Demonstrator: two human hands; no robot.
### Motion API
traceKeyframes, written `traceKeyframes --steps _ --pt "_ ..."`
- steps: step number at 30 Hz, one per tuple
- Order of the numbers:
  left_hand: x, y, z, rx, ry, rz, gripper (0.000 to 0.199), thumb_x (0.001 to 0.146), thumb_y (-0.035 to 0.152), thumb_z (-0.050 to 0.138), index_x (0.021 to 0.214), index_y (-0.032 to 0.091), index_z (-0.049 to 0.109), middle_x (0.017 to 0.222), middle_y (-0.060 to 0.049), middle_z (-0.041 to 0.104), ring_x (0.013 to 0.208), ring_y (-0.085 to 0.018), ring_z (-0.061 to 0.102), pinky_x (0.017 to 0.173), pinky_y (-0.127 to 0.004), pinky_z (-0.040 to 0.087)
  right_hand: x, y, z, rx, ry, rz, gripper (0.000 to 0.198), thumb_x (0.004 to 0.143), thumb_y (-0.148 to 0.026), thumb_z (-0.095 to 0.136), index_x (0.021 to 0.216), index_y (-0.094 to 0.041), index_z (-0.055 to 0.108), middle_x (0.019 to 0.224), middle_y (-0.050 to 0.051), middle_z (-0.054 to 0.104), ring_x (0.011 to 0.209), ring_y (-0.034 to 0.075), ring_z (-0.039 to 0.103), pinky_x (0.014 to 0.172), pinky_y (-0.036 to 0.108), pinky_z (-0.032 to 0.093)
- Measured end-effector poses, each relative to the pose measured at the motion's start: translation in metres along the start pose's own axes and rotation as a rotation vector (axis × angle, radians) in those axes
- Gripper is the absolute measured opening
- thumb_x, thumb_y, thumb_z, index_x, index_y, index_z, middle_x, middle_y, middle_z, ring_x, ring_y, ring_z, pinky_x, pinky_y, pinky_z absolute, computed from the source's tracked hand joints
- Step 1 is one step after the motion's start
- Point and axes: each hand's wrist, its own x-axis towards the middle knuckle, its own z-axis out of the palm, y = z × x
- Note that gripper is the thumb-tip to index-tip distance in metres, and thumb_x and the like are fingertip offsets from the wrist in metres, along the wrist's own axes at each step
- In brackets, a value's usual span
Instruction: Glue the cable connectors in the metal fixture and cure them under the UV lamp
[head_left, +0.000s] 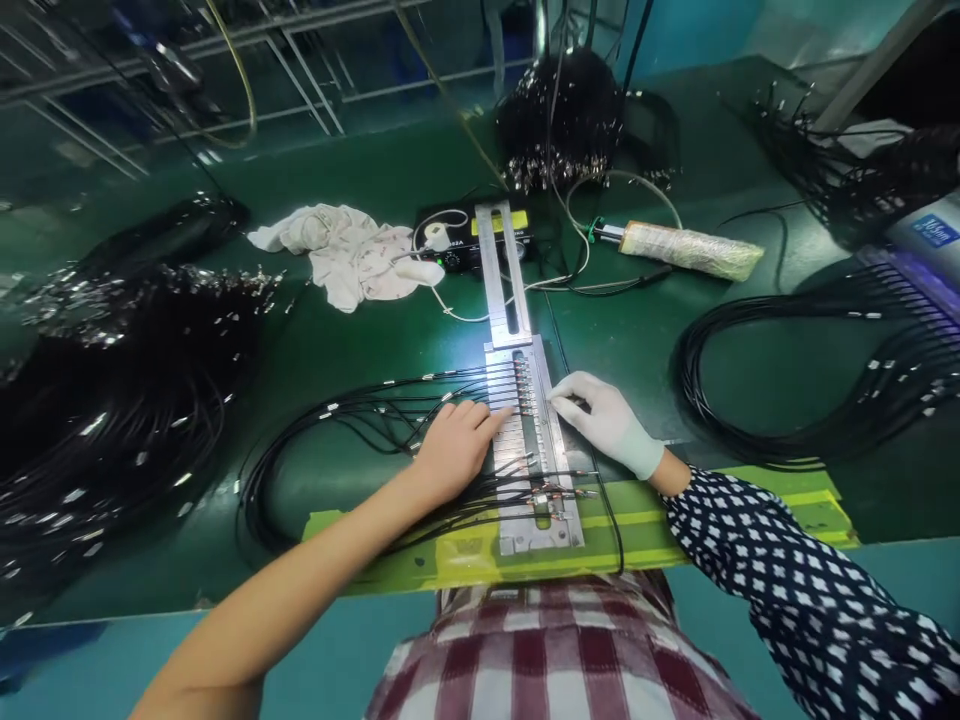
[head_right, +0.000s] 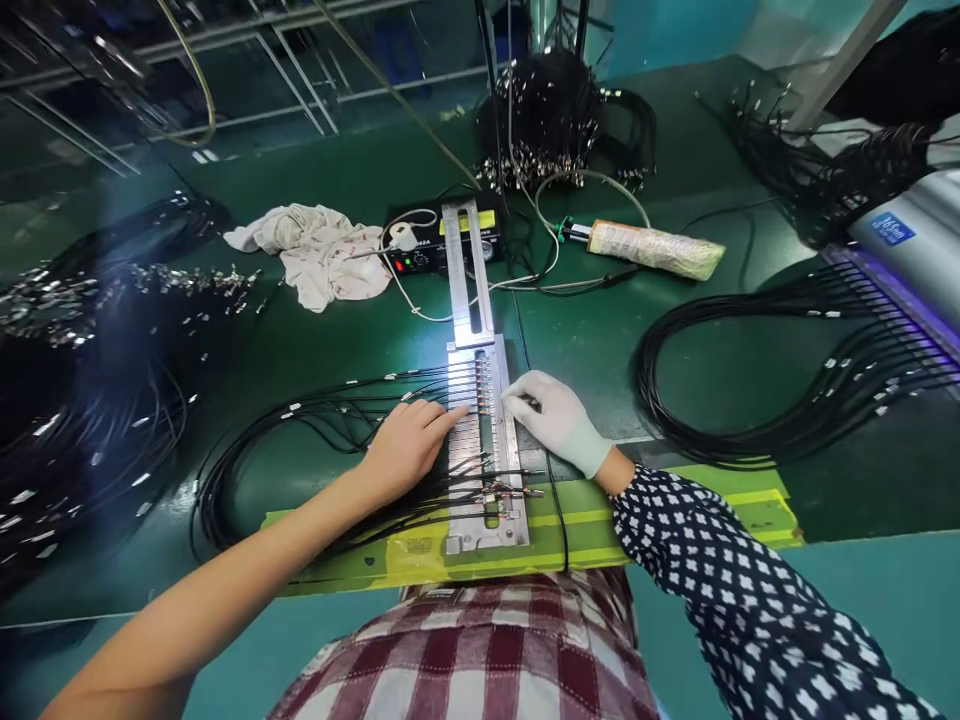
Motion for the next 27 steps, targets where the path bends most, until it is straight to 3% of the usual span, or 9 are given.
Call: traceKeyframes --steps 4,11,14,17,21,24,27 --pt "0.009 0.004 0.003 -0.129 -0.034 -0.023 0.039 0.098 0.017 0.036 0.129 0.018 0.06 0.093 -0.008 0.062 0.085 -0.021 0.052 0.072 -0.033 0.041 -0.003 0.001 0.001 -0.001 0.019 -0.017 0.011 0.092 -0.022 0.057 0.091 -0.021 0.068 0.096 0.003 0.068 0.092 0.02 0.062 0.084 0.034 0.048" --pt "0.012 0.009 0.0 -0.138 -0.047 -0.033 0.039 0.097 0.018 0.037 0.128 0.016 0.061 0.094 -0.01 0.062 0.088 -0.024 0.054 0.074 -0.037 0.043 0.0 0.001 0.003 -0.022 0.033 0.011 0.011 0.092 -0.024 0.057 0.092 -0.021 0.067 0.094 0.004 0.067 0.087 0.019 0.061 0.076 0.032 0.047" --pt "-0.002 0.013 -0.01 -0.208 -0.057 -0.062 0.036 0.099 0.023 0.036 0.128 0.015 0.056 0.1 -0.009 0.063 0.092 -0.023 0.055 0.078 -0.038 0.043 -0.004 0.0 0.001 -0.018 0.024 0.001 0.011 0.092 -0.024 0.057 0.092 -0.021 0.067 0.096 0.003 0.067 0.09 0.019 0.062 0.079 0.033 0.047" --pt "-0.026 0.012 -0.022 -0.363 -0.152 -0.074 0.029 0.101 0.031 0.039 0.12 0.017 0.054 0.108 -0.008 0.063 0.098 -0.022 0.056 0.087 -0.039 0.042 -0.009 0.001 0.0 -0.01 0.006 0.001 0.012 0.093 -0.024 0.057 0.091 -0.022 0.068 0.098 0.002 0.068 0.093 0.019 0.062 0.083 0.033 0.047" --pt "-0.051 0.001 -0.027 -0.434 -0.231 -0.063 0.02 0.101 0.031 0.04 0.108 0.02 0.056 0.104 -0.005 0.062 0.097 -0.02 0.055 0.088 -0.038 0.043 -0.011 0.004 0.0 -0.004 0.0 0.026 0.012 0.093 -0.026 0.058 0.091 -0.023 0.069 0.098 0.002 0.069 0.092 0.019 0.062 0.081 0.033 0.047" --pt "-0.058 -0.003 -0.022 -0.49 -0.184 -0.053 0.021 0.101 0.026 0.038 0.101 0.02 0.057 0.097 -0.005 0.06 0.091 -0.017 0.055 0.082 -0.032 0.046 -0.01 0.004 0.0 -0.003 -0.006 0.037 0.012 0.093 -0.026 0.058 0.093 -0.023 0.069 0.098 0.002 0.069 0.092 0.02 0.062 0.08 0.033 0.047" --pt "-0.06 -0.004 -0.027 -0.463 -0.016 -0.038 0.016 0.1 0.021 0.043 0.103 0.019 0.058 0.094 -0.005 0.06 0.085 -0.014 0.058 0.075 -0.025 0.049 -0.01 0.003 -0.002 -0.001 -0.014 0.037 0.013 0.093 -0.026 0.057 0.094 -0.023 0.069 0.099 0.002 0.069 0.093 0.02 0.062 0.083 0.034 0.047"
